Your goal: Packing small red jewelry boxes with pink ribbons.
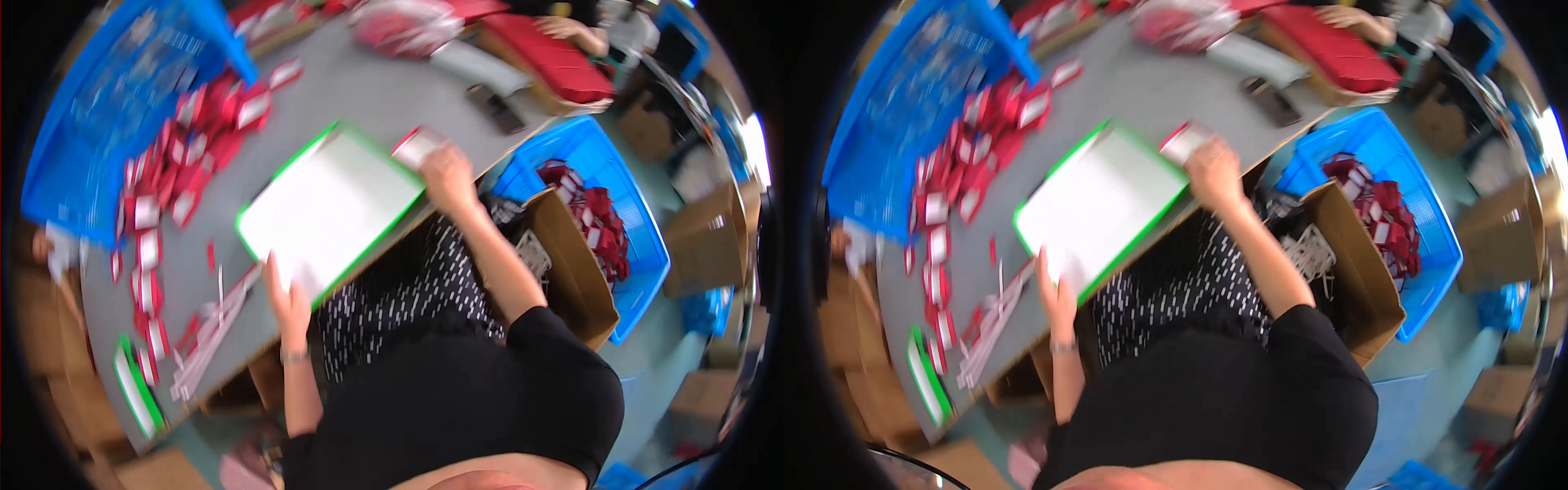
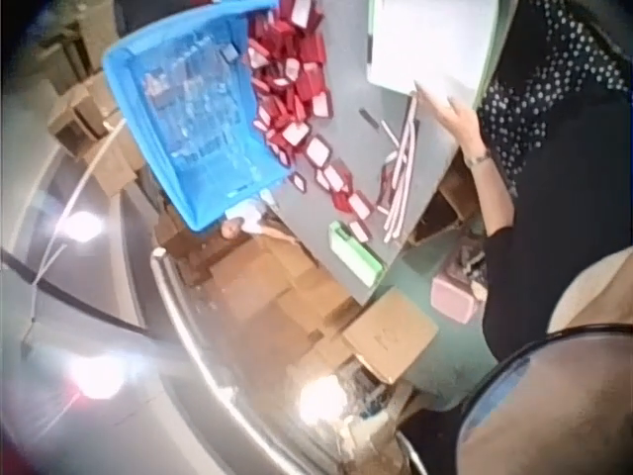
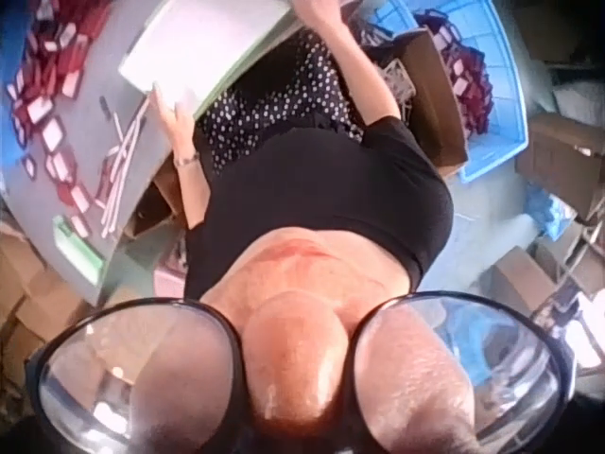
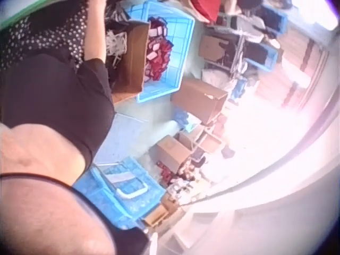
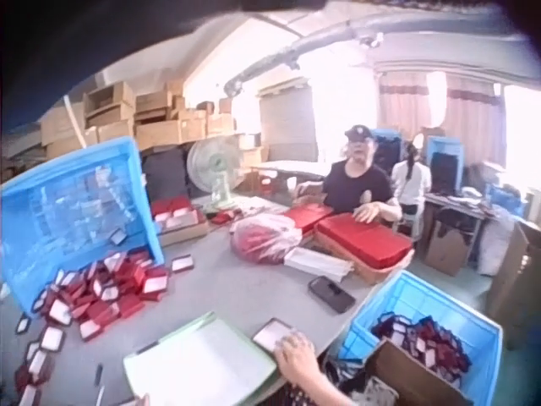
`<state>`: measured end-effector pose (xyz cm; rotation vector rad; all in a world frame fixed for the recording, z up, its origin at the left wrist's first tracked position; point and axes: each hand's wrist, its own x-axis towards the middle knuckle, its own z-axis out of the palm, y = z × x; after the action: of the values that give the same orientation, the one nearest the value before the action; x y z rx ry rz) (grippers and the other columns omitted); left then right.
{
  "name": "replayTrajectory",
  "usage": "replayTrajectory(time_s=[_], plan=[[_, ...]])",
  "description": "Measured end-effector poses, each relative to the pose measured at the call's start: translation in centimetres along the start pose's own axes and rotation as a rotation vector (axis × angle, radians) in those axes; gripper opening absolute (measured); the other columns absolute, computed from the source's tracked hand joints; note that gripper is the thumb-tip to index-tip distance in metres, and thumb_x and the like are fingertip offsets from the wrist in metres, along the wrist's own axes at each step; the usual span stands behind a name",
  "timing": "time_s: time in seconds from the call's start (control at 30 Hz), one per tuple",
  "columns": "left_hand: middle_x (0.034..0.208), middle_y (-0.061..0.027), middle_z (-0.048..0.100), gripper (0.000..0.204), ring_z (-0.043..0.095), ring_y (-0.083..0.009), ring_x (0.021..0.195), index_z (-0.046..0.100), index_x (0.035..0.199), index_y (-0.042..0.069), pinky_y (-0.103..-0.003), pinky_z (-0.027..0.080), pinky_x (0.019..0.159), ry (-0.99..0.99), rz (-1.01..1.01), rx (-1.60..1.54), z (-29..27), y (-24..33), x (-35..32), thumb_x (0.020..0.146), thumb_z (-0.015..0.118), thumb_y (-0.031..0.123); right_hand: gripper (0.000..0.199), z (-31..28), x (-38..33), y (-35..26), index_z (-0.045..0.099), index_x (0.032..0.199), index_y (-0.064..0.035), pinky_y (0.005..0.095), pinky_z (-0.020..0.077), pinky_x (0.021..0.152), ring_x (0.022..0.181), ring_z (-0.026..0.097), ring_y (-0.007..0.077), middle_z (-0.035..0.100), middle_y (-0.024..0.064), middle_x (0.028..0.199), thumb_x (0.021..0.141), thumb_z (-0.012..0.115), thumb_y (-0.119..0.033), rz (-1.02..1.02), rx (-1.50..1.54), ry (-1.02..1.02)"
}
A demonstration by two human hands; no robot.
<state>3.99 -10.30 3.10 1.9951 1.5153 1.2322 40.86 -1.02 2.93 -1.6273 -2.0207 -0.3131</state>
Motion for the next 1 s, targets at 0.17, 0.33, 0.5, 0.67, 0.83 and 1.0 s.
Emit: replayTrajectory(time_s=[0.17, 0.33, 0.5, 0.67, 0.83, 1.0], plan=[[0.145, -0.0227, 0.037, 0.057, 0.029, -0.036, 0.139, 0.036, 0.141, 0.0, -0.042, 0.023, 0.114, 0.034, 0.054, -0.026, 3.6, 0.3, 1.5, 0.086, 0.051, 0.002, 0.024, -4.0, -0.6, -2.5, 0.065, 0.107, -0.0048, 0.0446, 0.0339, 0.104, 0.123, 0.046, 0.0331, 0.061, 0.0123, 0.116, 0.089, 0.052, -0.016, 0.113, 0.408, 0.223], [0.141, -0.0186, 0.044, 0.05, 0.033, -0.0331, 0.137, 0.046, 0.134, 0.003, -0.041, 0.029, 0.111, 0.044, 0.043, -0.134, 1.3, 1.7, 0.0, 0.087, 0.061, 0.011, 0.015, -4.4, -2.3, -8.9, 0.066, 0.087, -0.0021, 0.0436, 0.039, 0.099, 0.11, 0.055, 0.0334, 0.065, 0.012, 0.096, 0.088, 0.054, -0.01, -0.232, 0.366, -0.11], [0.099, -0.0111, 0.062, 0.014, 0.058, -0.0294, 0.096, 0.065, 0.092, 0.006, -0.04, 0.046, 0.086, 0.504, -0.054, 0.347, -5.9, -4.4, 1.3, 0.078, 0.068, 0.008, 0.015, -3.0, -3.4, -8.0, 0.066, 0.081, -0.0033, 0.0415, 0.0414, 0.09, 0.101, 0.059, 0.0282, 0.066, 0.0078, 0.089, 0.087, 0.055, -0.011, -0.24, 0.326, -0.049], [0.106, -0.0117, 0.059, 0.019, 0.048, -0.0342, 0.106, 0.07, 0.092, 0.008, -0.047, 0.041, 0.091, 0.324, -0.408, 0.778, -10.9, -11.4, 2.6, 0.077, 0.072, 0.019, 0.014, -2.9, -2.8, -8.8, 0.066, 0.079, -0.0055, 0.04, 0.0403, 0.087, 0.098, 0.06, 0.0252, 0.067, 0.0054, 0.088, 0.086, 0.056, -0.012, -0.231, 0.282, -0.061], [0.103, -0.0113, 0.062, 0.012, 0.05, -0.034, 0.108, 0.068, 0.086, 0.009, -0.05, 0.041, 0.089, 0.122, -0.389, 0.787, -10.7, -12.6, 3.8, 0.077, 0.071, 0.016, 0.016, -3.0, -2.7, -9.3, 0.065, 0.077, -0.0045, 0.0398, 0.0412, 0.084, 0.092, 0.06, 0.0255, 0.067, 0.0072, 0.086, 0.086, 0.056, -0.013, -0.201, 0.286, -0.049], [0.095, -0.0102, 0.063, 0.015, 0.054, -0.0317, 0.099, 0.064, 0.086, 0.01, -0.049, 0.041, 0.085, 0.246, -0.353, 0.694, -9.3, -12.0, 3.5, 0.078, 0.072, 0.02, 0.016, -3.6, -2.7, -9.0, 0.064, 0.075, -0.0039, 0.0399, 0.042, 0.08, 0.084, 0.06, 0.0257, 0.066, 0.0075, 0.081, 0.085, 0.057, -0.013, -0.184, 0.295, -0.07]])
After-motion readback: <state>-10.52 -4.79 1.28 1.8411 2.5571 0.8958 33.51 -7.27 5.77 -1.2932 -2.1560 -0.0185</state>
